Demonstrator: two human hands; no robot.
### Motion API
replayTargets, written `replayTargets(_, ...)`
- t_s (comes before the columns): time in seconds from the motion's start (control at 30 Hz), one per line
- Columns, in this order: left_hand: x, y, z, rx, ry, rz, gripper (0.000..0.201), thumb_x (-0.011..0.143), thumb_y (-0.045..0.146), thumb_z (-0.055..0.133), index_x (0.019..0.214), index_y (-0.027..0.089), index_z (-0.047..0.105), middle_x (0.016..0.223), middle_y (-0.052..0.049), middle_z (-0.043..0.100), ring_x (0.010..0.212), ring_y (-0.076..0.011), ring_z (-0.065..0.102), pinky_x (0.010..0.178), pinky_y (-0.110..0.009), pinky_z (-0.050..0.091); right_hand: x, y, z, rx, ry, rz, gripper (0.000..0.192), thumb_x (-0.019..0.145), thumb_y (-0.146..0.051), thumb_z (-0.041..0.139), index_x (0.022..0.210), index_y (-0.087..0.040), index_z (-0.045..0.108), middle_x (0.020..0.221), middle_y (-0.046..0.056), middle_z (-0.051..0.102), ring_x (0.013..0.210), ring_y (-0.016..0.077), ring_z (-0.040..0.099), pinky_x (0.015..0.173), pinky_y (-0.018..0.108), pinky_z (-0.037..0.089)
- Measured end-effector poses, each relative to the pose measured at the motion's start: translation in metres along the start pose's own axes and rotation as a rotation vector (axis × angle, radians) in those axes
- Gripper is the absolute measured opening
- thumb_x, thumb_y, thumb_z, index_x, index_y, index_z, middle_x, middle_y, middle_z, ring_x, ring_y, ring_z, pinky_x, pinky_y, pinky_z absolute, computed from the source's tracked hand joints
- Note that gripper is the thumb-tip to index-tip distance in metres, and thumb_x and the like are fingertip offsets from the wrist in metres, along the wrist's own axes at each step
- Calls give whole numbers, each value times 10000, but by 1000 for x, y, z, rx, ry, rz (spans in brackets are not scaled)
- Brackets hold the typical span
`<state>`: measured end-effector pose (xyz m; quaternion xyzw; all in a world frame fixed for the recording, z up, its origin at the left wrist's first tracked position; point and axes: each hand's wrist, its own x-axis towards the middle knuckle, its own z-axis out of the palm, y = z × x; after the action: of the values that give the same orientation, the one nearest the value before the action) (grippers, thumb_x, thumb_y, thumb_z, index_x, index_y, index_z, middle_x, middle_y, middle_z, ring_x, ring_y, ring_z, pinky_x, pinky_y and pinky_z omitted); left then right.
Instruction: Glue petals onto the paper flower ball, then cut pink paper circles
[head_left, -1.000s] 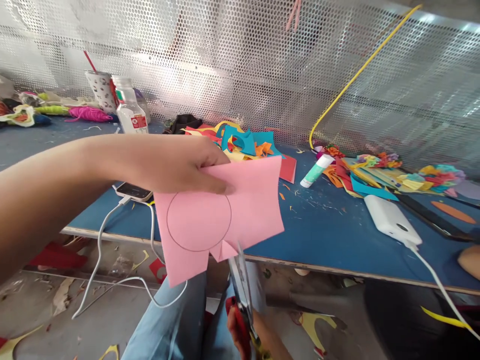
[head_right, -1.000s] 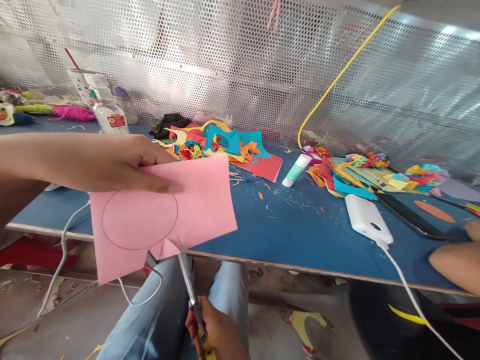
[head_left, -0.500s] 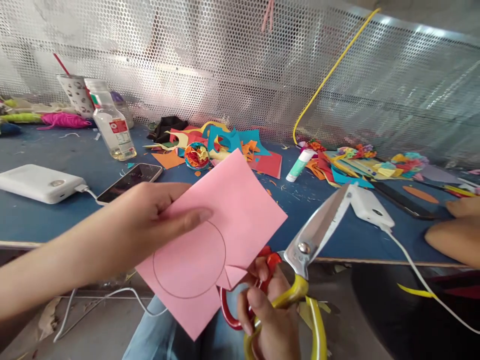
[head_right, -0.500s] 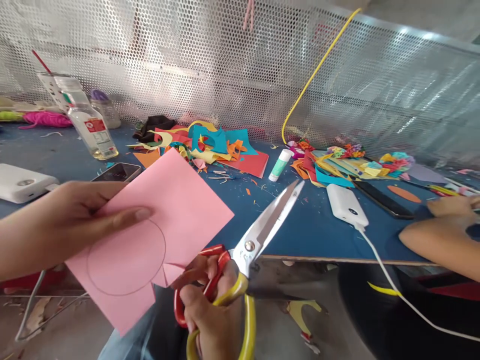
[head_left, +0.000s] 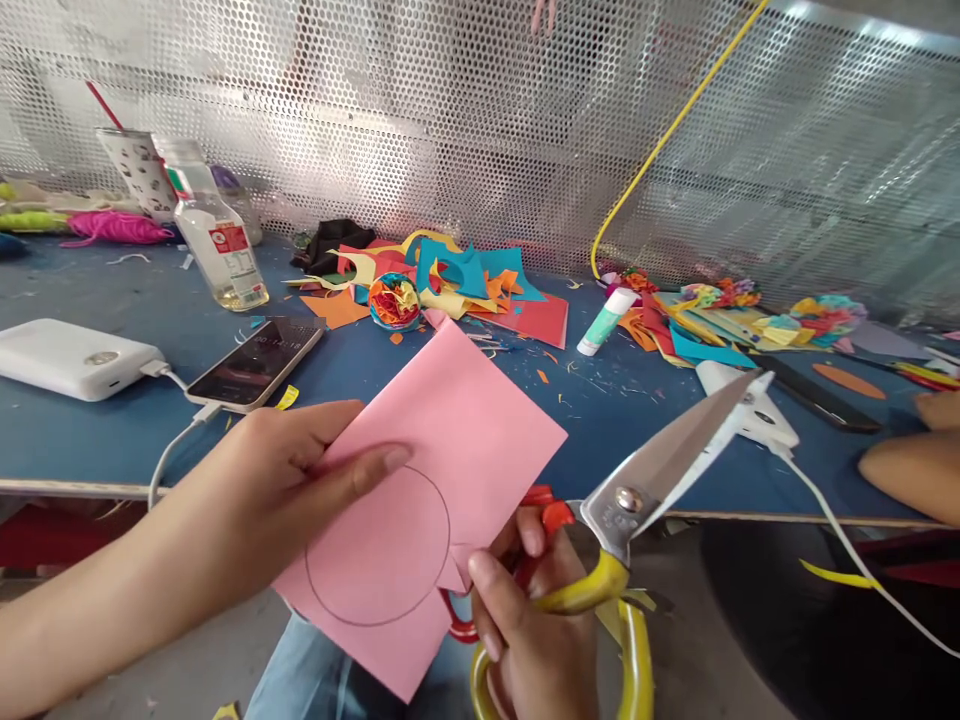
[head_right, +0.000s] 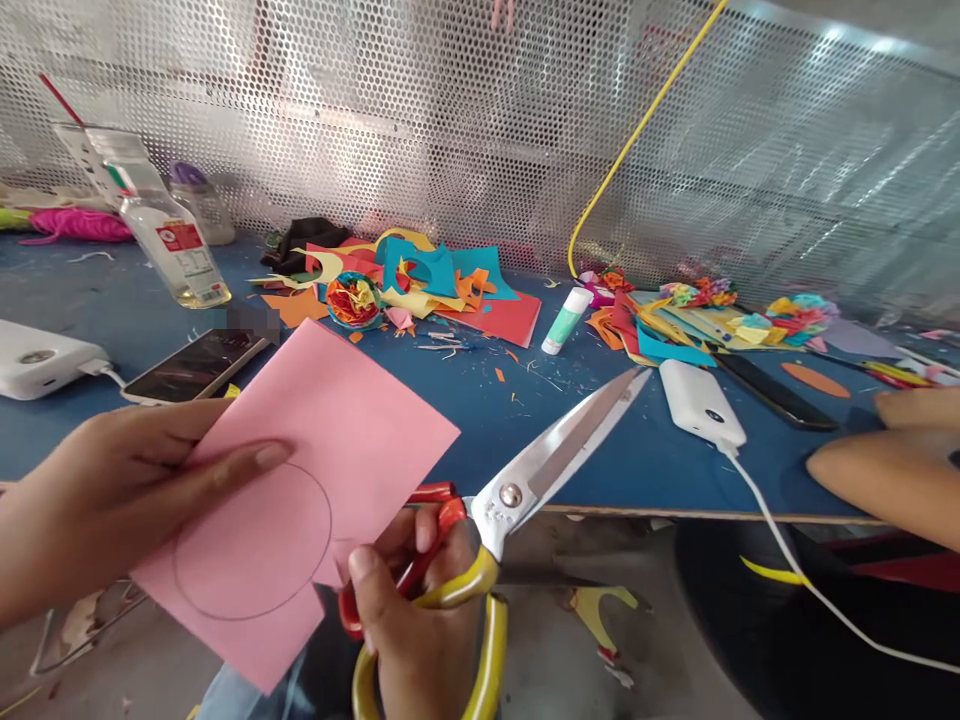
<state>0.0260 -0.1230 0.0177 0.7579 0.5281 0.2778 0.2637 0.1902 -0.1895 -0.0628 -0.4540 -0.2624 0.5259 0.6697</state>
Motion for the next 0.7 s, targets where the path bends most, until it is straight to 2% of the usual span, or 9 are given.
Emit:
replayTargets(0.03,-2,0,-2,43,27,8,369,781,485,512,598,171,579,500,35,432,421,-72,351,331,-151,262,3,1,-6,-22,7,-37,332,727,-242,642,746,-242,311,612,-108,523,332,5,335,314,116,180)
replayTargets(0.1,-4,-1,-7,90,175,-6,358,775,507,511,649,188,614,510,37,479,407,-71,366,320,-149,256,10,1,-18,-56,14,-133,368,729,-270,669,726,-238,302,596,-98,531,331,14,356,292,101,201)
replayTargets(0.17,-5,0,-10,97,222,-5,334,762,502,536,655,198,623,532,36,513,427,-80,411,335,-149,294,15,-1,-29,-64,44,-189,393,723,-293,687,710,-229,300,581,-88,547,320,9,355,288,89,224)
replayTargets(0.33,-3,2,-7,10,164,-29,397,764,529,529,565,186,522,530,19,477,452,-94,390,337,-163,298,12,10,-48,-259,-55,-130,354,743,-339,686,720,-222,353,643,-30,612,360,36,425,304,113,286)
replayTargets(0.5,0,-1,-5,-107,136,-88,319,746,527,569,689,215,603,552,21,531,446,-105,430,325,-160,319,-1,33,-56,-500,26,-125,318,757,-410,645,705,-202,410,838,49,678,329,13,334,325,183,294)
replayTargets(0.7,-1,-10,-2,-134,137,-143,259,720,492,618,789,244,646,602,30,608,489,-124,521,354,-151,379,3,37,-59,-633,56,-129,306,744,-446,635,736,-201,452,769,33,674,324,46,382,340,225,288)
